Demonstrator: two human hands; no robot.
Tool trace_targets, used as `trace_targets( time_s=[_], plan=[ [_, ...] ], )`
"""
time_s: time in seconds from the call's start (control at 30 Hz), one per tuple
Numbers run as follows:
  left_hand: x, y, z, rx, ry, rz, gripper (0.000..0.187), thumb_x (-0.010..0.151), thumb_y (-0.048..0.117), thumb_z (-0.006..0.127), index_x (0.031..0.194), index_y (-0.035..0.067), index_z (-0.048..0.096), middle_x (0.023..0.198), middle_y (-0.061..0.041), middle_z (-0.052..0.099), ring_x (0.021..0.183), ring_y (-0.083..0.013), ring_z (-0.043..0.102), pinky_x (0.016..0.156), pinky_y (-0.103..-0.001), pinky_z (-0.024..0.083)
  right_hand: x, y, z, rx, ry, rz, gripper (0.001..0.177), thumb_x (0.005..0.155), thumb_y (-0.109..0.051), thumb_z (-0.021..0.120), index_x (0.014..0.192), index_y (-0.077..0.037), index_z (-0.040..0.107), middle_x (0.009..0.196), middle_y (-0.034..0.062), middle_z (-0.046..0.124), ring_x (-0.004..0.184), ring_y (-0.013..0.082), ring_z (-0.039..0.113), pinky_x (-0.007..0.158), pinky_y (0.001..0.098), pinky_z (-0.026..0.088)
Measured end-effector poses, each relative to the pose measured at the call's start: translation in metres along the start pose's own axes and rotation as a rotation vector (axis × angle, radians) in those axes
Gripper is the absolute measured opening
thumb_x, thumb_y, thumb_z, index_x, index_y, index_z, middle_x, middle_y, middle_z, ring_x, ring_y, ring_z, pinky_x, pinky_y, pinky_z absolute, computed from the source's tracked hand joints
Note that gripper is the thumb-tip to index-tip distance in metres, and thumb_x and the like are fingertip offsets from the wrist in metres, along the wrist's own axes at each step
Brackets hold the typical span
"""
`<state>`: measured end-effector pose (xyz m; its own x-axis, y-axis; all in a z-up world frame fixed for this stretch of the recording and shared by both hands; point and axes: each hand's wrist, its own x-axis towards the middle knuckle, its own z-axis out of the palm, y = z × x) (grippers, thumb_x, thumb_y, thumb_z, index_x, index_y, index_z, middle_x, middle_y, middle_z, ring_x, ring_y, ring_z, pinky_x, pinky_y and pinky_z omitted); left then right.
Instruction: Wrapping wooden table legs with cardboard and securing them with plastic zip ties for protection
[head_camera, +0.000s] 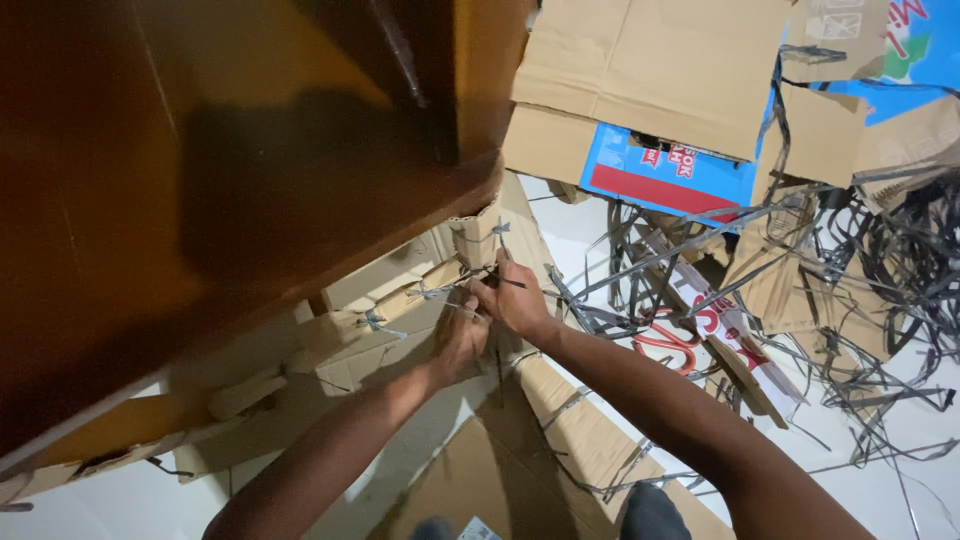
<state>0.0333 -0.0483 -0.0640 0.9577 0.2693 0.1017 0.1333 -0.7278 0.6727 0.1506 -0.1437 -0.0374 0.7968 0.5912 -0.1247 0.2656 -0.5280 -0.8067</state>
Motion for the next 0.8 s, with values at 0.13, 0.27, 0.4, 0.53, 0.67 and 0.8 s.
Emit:
trace_targets(
  time_s=[0.13,0.27,0.4,0.53,0.67,0.8],
  plan=[
    [0.032,-0.026,0.013,-0.221,-0.102,-0.088,0.025,0.088,0.012,0.052,0.083,0.008,0.076,0.077,-0.018,0.075,0.083,-0.0429,0.072,0.076,-0.049,0.058,-0.021,0.006,-0.013,0.014,0.013,-0.047,0.036,0.096,-0.035,0.062,0.111,-0.002,0.056,0.087,0.0288,0.07,0.09,0.0524,0.07,0.077,0.0627,0.058],
    [0.032,-0.038,0.027,-0.294,-0.089,-0.134,0.023,0.094,0.013,0.058,0.107,0.001,0.073,0.084,-0.024,0.072,0.084,-0.0416,0.071,0.075,-0.048,0.057,-0.038,0.021,-0.021,-0.064,0.034,-0.097,0.02,0.101,-0.025,0.054,0.102,-0.006,0.061,0.081,0.0232,0.072,0.084,0.0494,0.07,0.072,0.06,0.057],
    [0.039,-0.071,0.082,-0.618,-0.058,-0.426,0.018,0.094,0.018,0.062,0.104,0.008,0.073,0.063,-0.006,0.069,0.049,-0.0147,0.061,0.044,-0.024,0.05,-0.053,0.024,-0.023,-0.07,-0.008,-0.021,0.015,0.099,-0.028,0.059,0.097,-0.013,0.064,0.079,0.0182,0.073,0.086,0.0451,0.071,0.074,0.057,0.057],
    [0.03,-0.046,0.074,-0.735,-0.078,-0.552,0.025,0.095,0.016,0.064,0.111,-0.001,0.071,0.069,-0.01,0.07,0.054,-0.01,0.06,0.045,-0.016,0.049,-0.057,0.022,-0.024,-0.071,-0.026,-0.005,0.014,0.096,-0.028,0.061,0.098,-0.016,0.068,0.084,0.0188,0.074,0.09,0.0459,0.07,0.077,0.0589,0.055],
    [0.022,-0.023,0.04,-0.671,-0.116,-0.637,0.032,0.093,0.024,0.071,0.113,-0.002,0.07,0.071,-0.01,0.073,0.056,-0.0117,0.065,0.047,-0.019,0.052,-0.065,0.019,-0.027,-0.079,-0.092,-0.039,0.011,0.095,-0.026,0.062,0.094,-0.017,0.067,0.083,0.0129,0.076,0.088,0.0424,0.072,0.076,0.0555,0.057],
    [0.025,-0.043,0.047,-0.437,-0.123,-0.567,0.021,0.089,0.029,0.074,0.1,0.012,0.079,0.069,-0.007,0.076,0.06,-0.0165,0.074,0.049,-0.026,0.06,-0.068,0.015,-0.036,-0.177,-0.22,-0.076,0.011,0.089,-0.023,0.066,0.096,-0.014,0.067,0.088,0.0135,0.076,0.088,0.0425,0.072,0.076,0.0553,0.058]
  ],
)
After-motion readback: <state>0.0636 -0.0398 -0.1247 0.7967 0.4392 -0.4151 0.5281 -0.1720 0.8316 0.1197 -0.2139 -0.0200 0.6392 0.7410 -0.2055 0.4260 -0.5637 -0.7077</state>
